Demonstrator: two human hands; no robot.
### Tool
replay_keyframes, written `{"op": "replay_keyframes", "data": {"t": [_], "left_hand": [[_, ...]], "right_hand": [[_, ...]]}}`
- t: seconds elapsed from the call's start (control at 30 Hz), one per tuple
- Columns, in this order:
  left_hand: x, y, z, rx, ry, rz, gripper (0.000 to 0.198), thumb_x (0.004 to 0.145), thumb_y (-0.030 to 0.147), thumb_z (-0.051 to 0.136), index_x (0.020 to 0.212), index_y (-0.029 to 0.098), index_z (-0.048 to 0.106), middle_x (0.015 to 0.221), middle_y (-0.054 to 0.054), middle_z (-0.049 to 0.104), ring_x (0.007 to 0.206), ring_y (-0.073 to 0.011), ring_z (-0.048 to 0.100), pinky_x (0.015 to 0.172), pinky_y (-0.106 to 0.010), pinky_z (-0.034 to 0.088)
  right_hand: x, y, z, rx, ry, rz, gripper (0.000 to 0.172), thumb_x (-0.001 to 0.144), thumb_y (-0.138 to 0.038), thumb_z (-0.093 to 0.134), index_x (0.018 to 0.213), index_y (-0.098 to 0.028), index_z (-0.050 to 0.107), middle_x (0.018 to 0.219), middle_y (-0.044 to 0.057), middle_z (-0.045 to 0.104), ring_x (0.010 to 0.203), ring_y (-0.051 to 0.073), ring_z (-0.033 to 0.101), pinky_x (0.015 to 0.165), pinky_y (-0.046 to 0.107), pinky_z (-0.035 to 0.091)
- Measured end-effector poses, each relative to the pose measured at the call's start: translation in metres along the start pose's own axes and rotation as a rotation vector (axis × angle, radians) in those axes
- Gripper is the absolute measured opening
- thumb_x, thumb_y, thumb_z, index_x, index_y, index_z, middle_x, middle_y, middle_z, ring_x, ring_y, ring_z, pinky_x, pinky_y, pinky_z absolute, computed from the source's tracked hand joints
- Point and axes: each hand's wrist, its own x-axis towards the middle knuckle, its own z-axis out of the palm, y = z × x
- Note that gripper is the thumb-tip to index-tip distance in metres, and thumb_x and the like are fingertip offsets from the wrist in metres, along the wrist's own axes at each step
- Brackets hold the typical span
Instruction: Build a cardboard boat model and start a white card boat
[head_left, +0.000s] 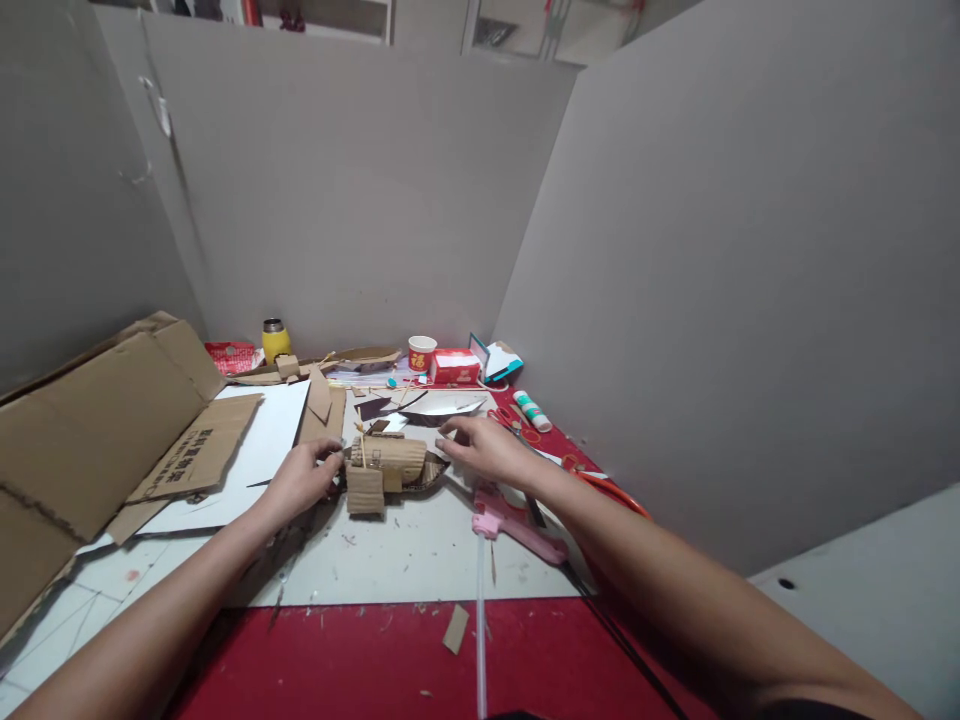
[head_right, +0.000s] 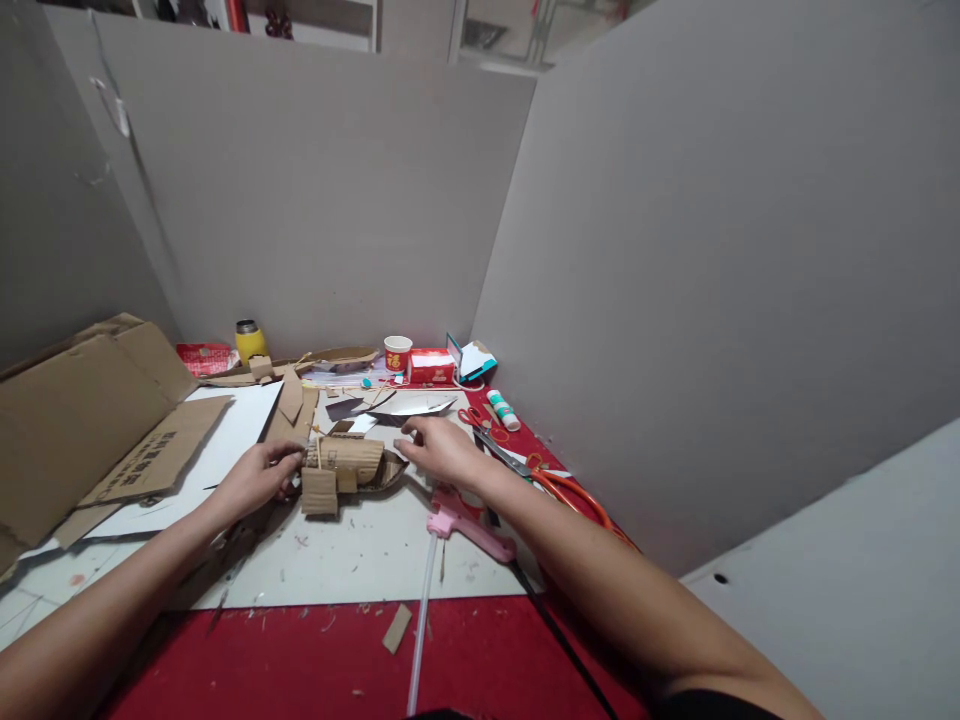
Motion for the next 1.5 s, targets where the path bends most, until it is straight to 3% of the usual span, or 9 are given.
{"op": "replay_keyframes", "data": {"t": [0.13,0.23,0.4,0.5,0.67,0.97,1.2,1.5], "left_hand": [[0.006,0.003,-0.01,0.025,0.101,0.029,0.038,0.076,0.035,0.049,0.101,0.013,0.068,0.089,-0.009,0.073,0.077,-0.024,0.068,0.072,-0.033,0.051],[0.014,0.004,-0.012,0.024,0.133,0.062,0.039,0.073,0.032,0.053,0.102,0.012,0.068,0.099,-0.012,0.072,0.092,-0.0272,0.065,0.085,-0.037,0.047],[0.02,0.007,-0.007,-0.049,0.11,0.112,0.038,0.073,0.029,0.053,0.104,0.011,0.066,0.095,-0.01,0.071,0.086,-0.0229,0.066,0.082,-0.035,0.049],[0.022,0.013,-0.007,-0.09,0.079,0.146,0.037,0.073,0.029,0.055,0.104,0.011,0.065,0.092,-0.009,0.07,0.082,-0.0207,0.065,0.079,-0.033,0.05],[0.032,0.021,-0.011,-0.135,-0.04,0.171,0.032,0.072,0.032,0.059,0.097,0.014,0.068,0.083,-0.006,0.072,0.077,-0.0202,0.064,0.076,-0.032,0.05],[0.049,0.024,-0.018,-0.155,-0.223,0.207,0.026,0.075,0.03,0.056,0.091,0.016,0.071,0.089,-0.005,0.073,0.086,-0.0208,0.065,0.081,-0.032,0.049],[0.049,0.017,-0.015,-0.119,-0.26,0.251,0.024,0.076,0.024,0.055,0.093,0.018,0.071,0.09,-0.003,0.073,0.09,-0.021,0.064,0.084,-0.032,0.048],[0.05,0.007,-0.024,-0.06,-0.196,0.227,0.034,0.067,0.014,0.053,0.098,0.017,0.066,0.096,-0.006,0.068,0.089,-0.0212,0.061,0.081,-0.031,0.047]], "right_hand": [[0.021,-0.008,-0.009,0.007,0.044,-0.11,0.021,0.086,-0.027,0.054,0.099,-0.018,0.068,0.089,0.007,0.07,0.077,0.019,0.062,0.067,0.028,0.043],[0.045,-0.016,-0.005,0.039,-0.015,-0.25,0.026,0.084,-0.021,0.058,0.109,-0.019,0.065,0.104,0.008,0.068,0.088,0.018,0.062,0.077,0.027,0.045],[0.082,-0.026,0.009,0.063,-0.171,-0.41,0.036,0.076,-0.01,0.064,0.112,-0.016,0.066,0.108,0.01,0.068,0.097,0.02,0.062,0.084,0.029,0.044],[0.092,-0.026,0.014,0.083,-0.243,-0.448,0.029,0.076,-0.007,0.062,0.101,-0.018,0.072,0.1,0.006,0.072,0.091,0.018,0.063,0.079,0.027,0.045],[0.099,-0.022,0.016,0.119,-0.297,-0.457,0.028,0.076,-0.005,0.06,0.095,-0.019,0.074,0.088,0.003,0.074,0.079,0.014,0.065,0.072,0.024,0.045],[0.105,-0.018,0.02,0.174,-0.338,-0.551,0.023,0.081,-0.009,0.059,0.096,-0.019,0.073,0.091,0.002,0.074,0.081,0.013,0.066,0.073,0.022,0.047],[0.107,-0.014,0.031,0.141,-0.287,-0.624,0.019,0.081,-0.013,0.062,0.094,-0.018,0.074,0.085,0.005,0.071,0.077,0.015,0.063,0.071,0.025,0.046],[0.11,-0.011,0.037,0.173,-0.294,-0.65,0.016,0.083,-0.017,0.06,0.092,-0.018,0.074,0.08,0.005,0.07,0.074,0.015,0.063,0.07,0.026,0.048]]}}
